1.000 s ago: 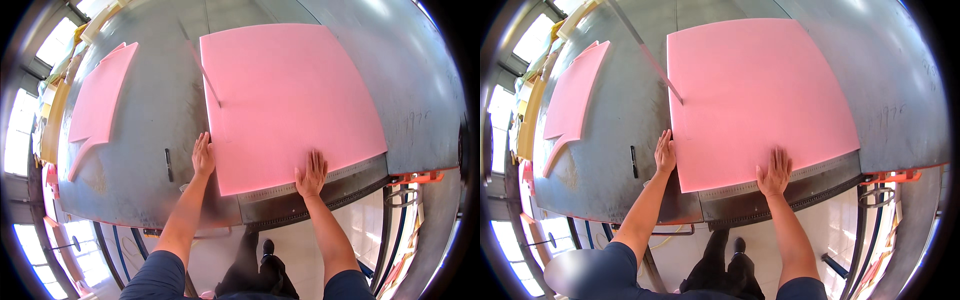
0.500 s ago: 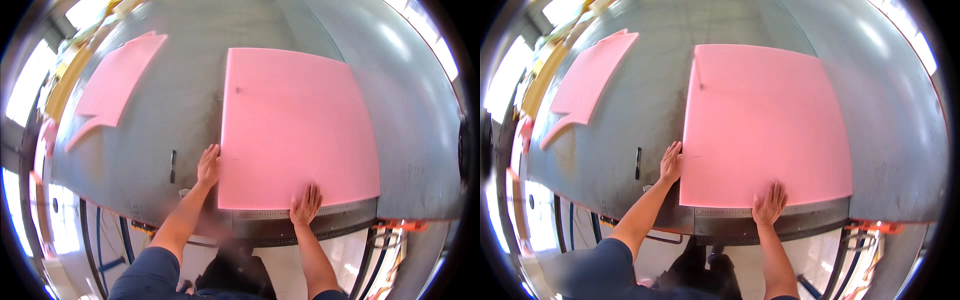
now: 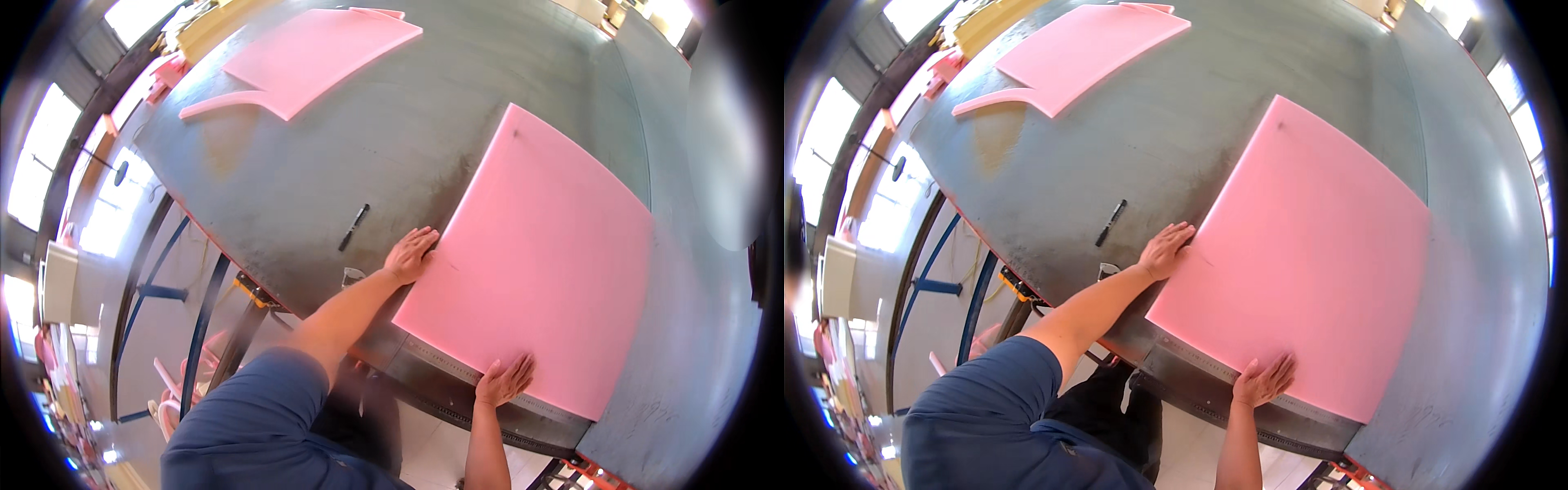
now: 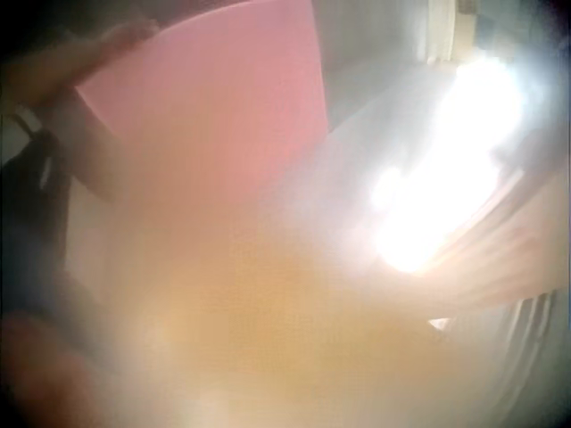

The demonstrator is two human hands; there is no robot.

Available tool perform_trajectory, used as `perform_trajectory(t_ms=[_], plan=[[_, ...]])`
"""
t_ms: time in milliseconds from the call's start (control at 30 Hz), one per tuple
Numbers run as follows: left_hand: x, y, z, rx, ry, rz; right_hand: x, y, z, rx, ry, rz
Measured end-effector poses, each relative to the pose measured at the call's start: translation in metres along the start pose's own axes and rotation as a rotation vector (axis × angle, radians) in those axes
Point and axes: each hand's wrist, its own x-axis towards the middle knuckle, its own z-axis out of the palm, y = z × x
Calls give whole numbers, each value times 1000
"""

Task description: The person measures and marks a large pink foam sheet using a tape measure and a marker. They then align the sheet on a cutting table and use a long straight blade to slice the foam into smaller rectangular pieces. The person repeats this process, stacking the cut pieces and handling the remaining material.

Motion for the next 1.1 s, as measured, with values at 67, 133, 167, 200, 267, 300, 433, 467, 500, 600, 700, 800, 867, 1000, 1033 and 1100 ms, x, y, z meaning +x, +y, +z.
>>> perform_trajectory(t_ms=[67, 133, 167, 200, 267, 300, 433, 467, 500, 600, 700, 800, 867, 1000, 1033, 1100], plan=[[0, 1, -2, -18, -12, -22, 2, 2, 3, -3, -8, -2], [-1, -2, -5, -5, -39, -71, 1, -1, 3, -3, -25, -2], [2, 3, -12, -4, -33, -69, 2, 1, 3, -12, -26, 0], [5, 8, -21, -2, -27, -68, 3, 0, 4, -21, -28, 2], [3, 14, -41, 64, 34, -67, 3, 2, 4, -35, -34, 2], [-4, 12, -56, 112, 60, -128, 2, 4, 3, -37, -42, 3], [-24, -9, -126, 310, 195, -484, 8, 0, -4, -48, -66, 27], [-30, -17, -137, 354, 232, -614, 8, 0, -5, -57, -80, 31], [-32, -31, -139, 330, 179, -623, 10, -1, -4, -51, -90, 42], [-57, -77, -136, 270, 30, -668, 13, -3, -8, -57, -153, 57], [-71, -84, -147, 205, -15, -722, 23, -10, -21, -93, -262, 90], [-84, -60, -165, -21, 60, -810, 43, -16, -26, -135, -314, 253], [-115, -50, -189, -123, 98, -839, 41, -38, -4, 45, -3, -58], [-263, -49, -220, -165, 256, -801, 17, -235, -57, 375, -399, -479], [-285, -46, -230, -168, 298, -814, 15, -282, -85, 261, -454, -562], [-348, -21, -238, -168, 372, -907, 10, -329, -103, -13, -498, -517]])
